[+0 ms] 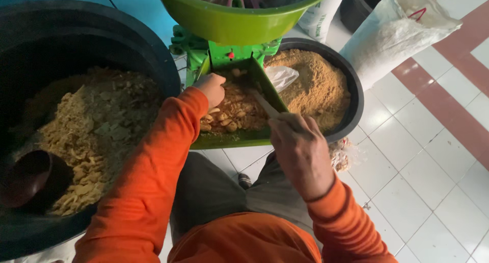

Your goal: The person sits on the tiled floor in front of a green grinding machine and repeatedly scoops dried food pieces from a large black basin into the machine's green hopper, pushing them in with a wooden scoop and by hand. Ground powder collects in a second basin beside the machine's discharge spout.

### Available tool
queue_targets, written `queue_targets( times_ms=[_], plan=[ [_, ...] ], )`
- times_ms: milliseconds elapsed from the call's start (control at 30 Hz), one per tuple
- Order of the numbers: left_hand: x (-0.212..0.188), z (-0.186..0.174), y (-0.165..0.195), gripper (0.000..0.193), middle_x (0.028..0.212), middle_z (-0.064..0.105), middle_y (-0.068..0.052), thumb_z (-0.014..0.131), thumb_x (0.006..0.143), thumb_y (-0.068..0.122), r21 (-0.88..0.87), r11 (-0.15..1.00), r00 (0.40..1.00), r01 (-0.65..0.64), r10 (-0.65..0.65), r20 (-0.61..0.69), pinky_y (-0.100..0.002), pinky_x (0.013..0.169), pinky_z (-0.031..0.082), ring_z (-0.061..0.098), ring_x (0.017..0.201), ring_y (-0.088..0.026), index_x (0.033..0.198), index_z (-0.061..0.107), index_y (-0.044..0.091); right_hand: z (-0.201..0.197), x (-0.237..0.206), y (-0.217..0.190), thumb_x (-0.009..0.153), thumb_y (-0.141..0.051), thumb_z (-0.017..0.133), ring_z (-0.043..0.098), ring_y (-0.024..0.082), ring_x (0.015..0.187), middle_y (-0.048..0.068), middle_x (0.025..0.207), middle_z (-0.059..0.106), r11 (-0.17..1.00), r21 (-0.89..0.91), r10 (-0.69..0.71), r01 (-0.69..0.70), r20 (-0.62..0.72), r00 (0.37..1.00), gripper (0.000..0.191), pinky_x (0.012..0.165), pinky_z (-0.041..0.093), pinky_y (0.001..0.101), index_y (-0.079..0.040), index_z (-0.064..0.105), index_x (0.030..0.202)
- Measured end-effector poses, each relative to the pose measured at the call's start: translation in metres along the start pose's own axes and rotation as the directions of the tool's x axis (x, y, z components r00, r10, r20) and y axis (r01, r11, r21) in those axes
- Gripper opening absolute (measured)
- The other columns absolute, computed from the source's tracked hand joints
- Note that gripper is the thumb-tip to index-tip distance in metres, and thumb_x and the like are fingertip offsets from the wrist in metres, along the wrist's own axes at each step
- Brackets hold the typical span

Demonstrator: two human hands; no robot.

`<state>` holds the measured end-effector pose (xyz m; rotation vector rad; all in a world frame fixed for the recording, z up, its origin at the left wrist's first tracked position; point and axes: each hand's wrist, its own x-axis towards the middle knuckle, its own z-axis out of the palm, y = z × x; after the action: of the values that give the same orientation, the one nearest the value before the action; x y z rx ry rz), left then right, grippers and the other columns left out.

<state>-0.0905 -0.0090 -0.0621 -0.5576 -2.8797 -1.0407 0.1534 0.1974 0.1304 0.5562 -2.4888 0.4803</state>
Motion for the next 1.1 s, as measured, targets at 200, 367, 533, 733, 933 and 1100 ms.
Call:
queue_targets(
  times_ms=[200, 367, 533, 733, 933, 1100],
  plan=[
    [-0.002, 0.009, -0.009, 0.023, 0.095, 0.072, -0.027, 0.063, 0.078, 0.012, 0.064, 0.997, 0.999, -0.039, 0.040, -0.012, -0.050, 0.081, 0.057, 0.069, 0.091, -0.046, 0.095, 0.077, 0.004, 0.004, -0.006, 0.002, 0.087, -0.001, 0.073, 0.065, 0.031, 0.093, 0.011, 0.108, 0.069, 0.999, 0.008, 0.046, -0.046, 0.010, 0.999, 0.021, 0.082, 0.056, 0.0405, -0.002, 0.072, 0.108],
    [-0.002, 0.009, -0.004, 0.020, 0.092, 0.073, -0.026, 0.064, 0.079, 0.014, 0.207, 0.978, 0.990, -0.011, -0.019, 0.139, -0.050, 0.081, 0.057, 0.070, 0.090, -0.045, 0.090, 0.077, 0.002, 0.003, -0.005, 0.001, 0.087, -0.003, 0.072, 0.065, 0.031, 0.096, 0.011, 0.110, 0.069, 1.000, -0.021, 0.016, -0.017, -0.045, 0.999, 0.023, 0.085, 0.055, 0.0404, -0.004, 0.071, 0.110],
    [0.002, 0.009, -0.003, 0.020, 0.090, 0.073, -0.026, 0.065, 0.078, 0.014, 0.312, 0.948, 0.981, -0.065, 0.004, 0.191, -0.049, 0.083, 0.057, 0.070, 0.092, -0.044, 0.086, 0.077, 0.001, 0.018, -0.002, 0.011, 0.087, -0.001, 0.069, 0.063, 0.033, 0.092, 0.013, 0.112, 0.068, 0.999, 0.039, 0.031, -0.032, 0.030, 0.999, 0.026, 0.083, 0.054, 0.0405, -0.002, 0.071, 0.113],
    [0.001, 0.012, -0.005, 0.021, 0.089, 0.073, -0.026, 0.067, 0.076, 0.015, 0.360, 0.925, 0.979, -0.123, 0.053, 0.198, -0.048, 0.086, 0.056, 0.069, 0.095, -0.044, 0.082, 0.077, -0.002, 0.045, -0.005, 0.017, 0.088, -0.002, 0.069, 0.064, 0.033, 0.095, 0.012, 0.112, 0.068, 0.994, 0.105, 0.033, -0.029, -0.040, 0.999, 0.026, 0.085, 0.055, 0.0413, -0.005, 0.070, 0.114],
    [0.007, 0.019, -0.007, 0.022, 0.088, 0.073, -0.026, 0.068, 0.073, 0.015, 0.488, 0.833, 0.963, -0.260, 0.185, 0.198, -0.047, 0.088, 0.056, 0.069, 0.098, -0.044, 0.079, 0.078, -0.004, 0.034, 0.010, 0.030, 0.083, 0.006, 0.067, 0.069, 0.030, 0.099, 0.012, 0.110, 0.072, 0.989, 0.141, -0.030, 0.038, -0.058, 0.998, 0.031, 0.084, 0.056, 0.0385, -0.001, 0.072, 0.113],
    [0.017, 0.017, -0.002, 0.023, 0.096, 0.071, -0.030, 0.064, 0.077, 0.011, 0.364, 0.914, 0.955, -0.181, 0.075, 0.286, -0.051, 0.087, 0.056, 0.069, 0.098, -0.045, 0.087, 0.077, -0.005, -0.058, -0.010, 0.021, 0.087, -0.004, 0.077, 0.072, 0.028, 0.096, 0.011, 0.108, 0.073, 0.996, 0.061, 0.065, -0.063, -0.029, 0.997, 0.020, 0.083, 0.059, 0.0373, -0.004, 0.073, 0.107]
  ],
)
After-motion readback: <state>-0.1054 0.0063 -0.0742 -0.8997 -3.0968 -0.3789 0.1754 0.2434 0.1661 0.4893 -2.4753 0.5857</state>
